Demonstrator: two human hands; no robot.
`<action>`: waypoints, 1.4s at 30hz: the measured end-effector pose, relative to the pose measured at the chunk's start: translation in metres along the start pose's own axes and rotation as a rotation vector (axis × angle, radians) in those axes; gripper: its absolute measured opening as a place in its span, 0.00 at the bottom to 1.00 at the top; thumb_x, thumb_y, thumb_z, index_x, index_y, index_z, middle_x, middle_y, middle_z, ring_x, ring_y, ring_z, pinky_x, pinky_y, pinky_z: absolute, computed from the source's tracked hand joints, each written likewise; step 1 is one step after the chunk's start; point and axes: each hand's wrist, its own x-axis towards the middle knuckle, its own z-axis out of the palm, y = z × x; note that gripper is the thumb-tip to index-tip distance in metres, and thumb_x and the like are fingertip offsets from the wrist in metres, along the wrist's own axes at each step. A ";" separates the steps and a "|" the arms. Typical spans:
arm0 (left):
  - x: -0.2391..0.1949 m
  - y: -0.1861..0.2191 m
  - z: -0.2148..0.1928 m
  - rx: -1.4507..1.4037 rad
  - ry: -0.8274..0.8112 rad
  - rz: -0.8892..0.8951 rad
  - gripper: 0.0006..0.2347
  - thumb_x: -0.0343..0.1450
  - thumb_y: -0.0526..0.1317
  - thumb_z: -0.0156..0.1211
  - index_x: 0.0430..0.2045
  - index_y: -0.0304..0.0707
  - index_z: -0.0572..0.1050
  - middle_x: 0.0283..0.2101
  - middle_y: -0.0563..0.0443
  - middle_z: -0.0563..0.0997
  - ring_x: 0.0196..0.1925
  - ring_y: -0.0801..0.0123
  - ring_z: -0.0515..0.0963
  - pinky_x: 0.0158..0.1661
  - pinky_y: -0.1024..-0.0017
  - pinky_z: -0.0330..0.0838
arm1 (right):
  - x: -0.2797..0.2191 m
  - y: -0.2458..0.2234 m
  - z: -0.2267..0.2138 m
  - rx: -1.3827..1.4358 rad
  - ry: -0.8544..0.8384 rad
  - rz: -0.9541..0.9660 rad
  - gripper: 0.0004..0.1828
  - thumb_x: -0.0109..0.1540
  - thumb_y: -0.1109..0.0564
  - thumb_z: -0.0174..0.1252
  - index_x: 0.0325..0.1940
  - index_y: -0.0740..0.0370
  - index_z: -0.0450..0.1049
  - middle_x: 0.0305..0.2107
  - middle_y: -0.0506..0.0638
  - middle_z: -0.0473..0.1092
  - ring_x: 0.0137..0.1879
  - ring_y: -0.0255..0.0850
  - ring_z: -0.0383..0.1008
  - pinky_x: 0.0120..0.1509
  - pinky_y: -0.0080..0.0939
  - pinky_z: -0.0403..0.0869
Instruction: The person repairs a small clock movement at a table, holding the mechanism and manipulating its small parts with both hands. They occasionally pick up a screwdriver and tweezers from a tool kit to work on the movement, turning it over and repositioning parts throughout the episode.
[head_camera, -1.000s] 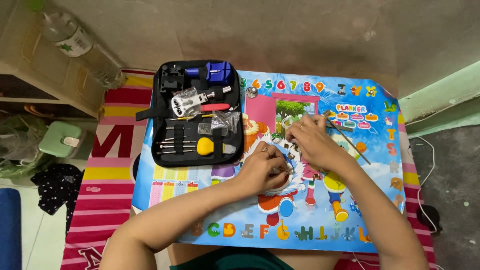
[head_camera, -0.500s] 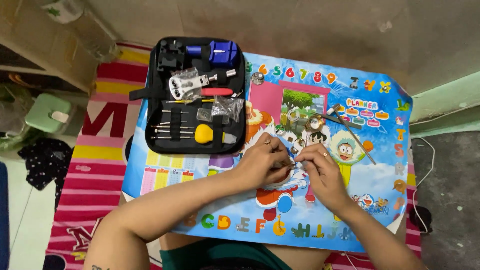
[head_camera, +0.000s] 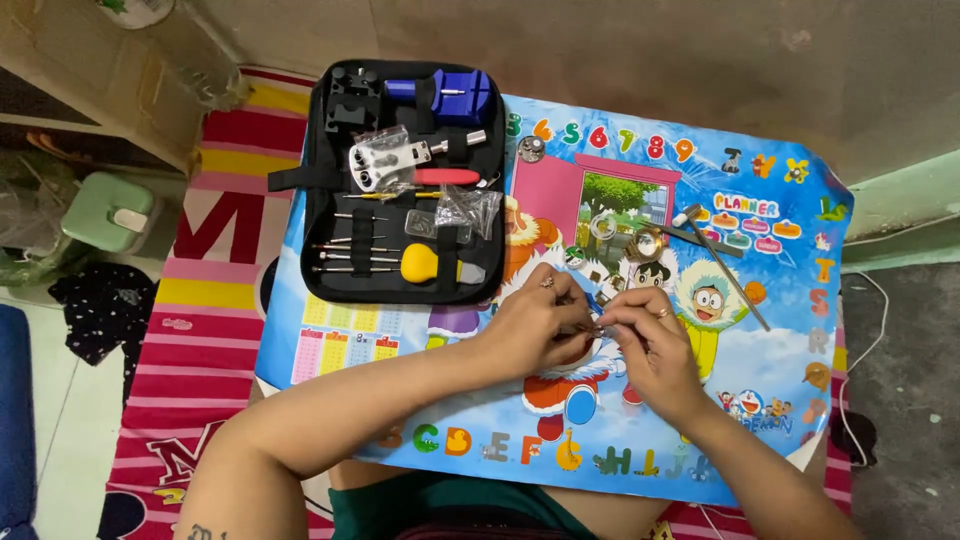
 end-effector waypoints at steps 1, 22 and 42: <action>0.000 0.000 0.000 -0.007 -0.001 -0.002 0.03 0.66 0.40 0.65 0.26 0.43 0.80 0.35 0.52 0.73 0.44 0.59 0.73 0.36 0.69 0.77 | 0.000 0.000 0.000 -0.008 -0.003 -0.008 0.10 0.65 0.71 0.52 0.41 0.65 0.79 0.40 0.53 0.70 0.47 0.45 0.74 0.48 0.42 0.75; -0.001 -0.001 -0.003 -0.036 -0.001 0.003 0.03 0.66 0.38 0.65 0.27 0.41 0.81 0.35 0.51 0.74 0.44 0.60 0.73 0.37 0.69 0.77 | -0.001 -0.003 0.004 -0.270 0.020 -0.211 0.10 0.62 0.72 0.57 0.41 0.63 0.80 0.40 0.52 0.70 0.47 0.47 0.72 0.50 0.44 0.74; 0.001 -0.001 0.001 -0.052 0.004 -0.013 0.03 0.65 0.38 0.67 0.25 0.41 0.81 0.36 0.51 0.75 0.44 0.58 0.74 0.35 0.67 0.78 | 0.009 0.006 -0.018 -0.452 0.044 -0.479 0.06 0.60 0.64 0.61 0.35 0.55 0.82 0.37 0.50 0.77 0.45 0.46 0.75 0.52 0.51 0.66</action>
